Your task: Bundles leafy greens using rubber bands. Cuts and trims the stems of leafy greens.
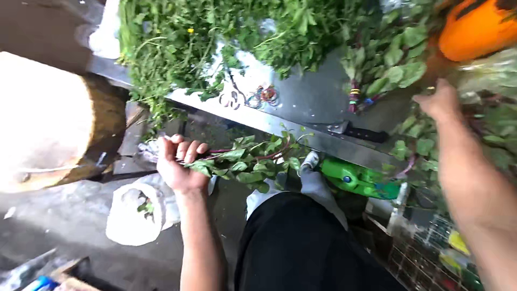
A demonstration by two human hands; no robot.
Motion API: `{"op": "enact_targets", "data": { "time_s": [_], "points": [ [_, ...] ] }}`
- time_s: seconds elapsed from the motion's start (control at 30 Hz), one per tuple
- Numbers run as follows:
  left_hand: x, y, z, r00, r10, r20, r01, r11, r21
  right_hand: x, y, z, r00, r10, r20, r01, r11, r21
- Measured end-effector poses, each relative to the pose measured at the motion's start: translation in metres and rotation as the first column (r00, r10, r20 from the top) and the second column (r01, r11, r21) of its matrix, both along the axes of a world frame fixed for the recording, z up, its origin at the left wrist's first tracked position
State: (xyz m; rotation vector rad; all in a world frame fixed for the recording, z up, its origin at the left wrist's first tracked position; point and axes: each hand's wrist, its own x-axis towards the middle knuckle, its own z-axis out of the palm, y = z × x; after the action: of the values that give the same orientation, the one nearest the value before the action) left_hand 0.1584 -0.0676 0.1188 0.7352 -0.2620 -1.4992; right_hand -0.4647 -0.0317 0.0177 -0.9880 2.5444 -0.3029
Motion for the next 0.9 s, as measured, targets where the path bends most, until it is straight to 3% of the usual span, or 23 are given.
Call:
{"op": "enact_targets", "data": {
  "time_s": [0.1, 0.2, 0.3, 0.37, 0.53, 0.63, 0.83, 0.9],
  "points": [
    [0.005, 0.005, 0.003, 0.999, -0.053, -0.008, 0.053, 0.998, -0.044, -0.007, -0.004, -0.004, 0.997, -0.005, -0.074, 0.009, 0.998, 0.057],
    [0.009, 0.012, 0.003, 0.972, -0.233, -0.018, 0.226, 0.956, -0.189, -0.005, 0.002, 0.032, 0.997, -0.056, -0.06, 0.05, 0.994, -0.095],
    [0.011, 0.014, 0.004, 0.913, -0.394, 0.11, 0.409, 0.888, -0.211, 0.024, 0.015, 0.078, 0.993, -0.115, 0.0, 0.111, 0.957, -0.268],
    [0.001, 0.01, -0.001, 0.845, -0.487, 0.221, 0.523, 0.839, -0.149, 0.037, 0.033, 0.106, 0.989, -0.149, 0.019, 0.145, 0.908, -0.393],
    [-0.007, -0.009, -0.059, 0.603, -0.776, 0.184, 0.795, 0.604, -0.059, 0.056, 0.098, 0.171, 0.974, -0.218, -0.069, 0.159, 0.864, -0.478],
    [-0.023, -0.016, -0.082, 0.489, -0.85, 0.194, 0.871, 0.489, -0.049, 0.065, 0.125, 0.21, 0.981, -0.171, -0.095, 0.088, 0.819, -0.568],
    [-0.074, -0.021, -0.049, 0.448, -0.861, 0.242, 0.892, 0.448, -0.057, 0.094, 0.141, 0.264, 0.985, -0.16, 0.058, 0.154, 0.695, -0.702],
    [-0.077, -0.02, -0.044, 0.434, -0.868, 0.242, 0.899, 0.432, -0.067, 0.093, 0.143, 0.271, 0.987, -0.141, 0.083, 0.151, 0.585, -0.797]
  ]
}}
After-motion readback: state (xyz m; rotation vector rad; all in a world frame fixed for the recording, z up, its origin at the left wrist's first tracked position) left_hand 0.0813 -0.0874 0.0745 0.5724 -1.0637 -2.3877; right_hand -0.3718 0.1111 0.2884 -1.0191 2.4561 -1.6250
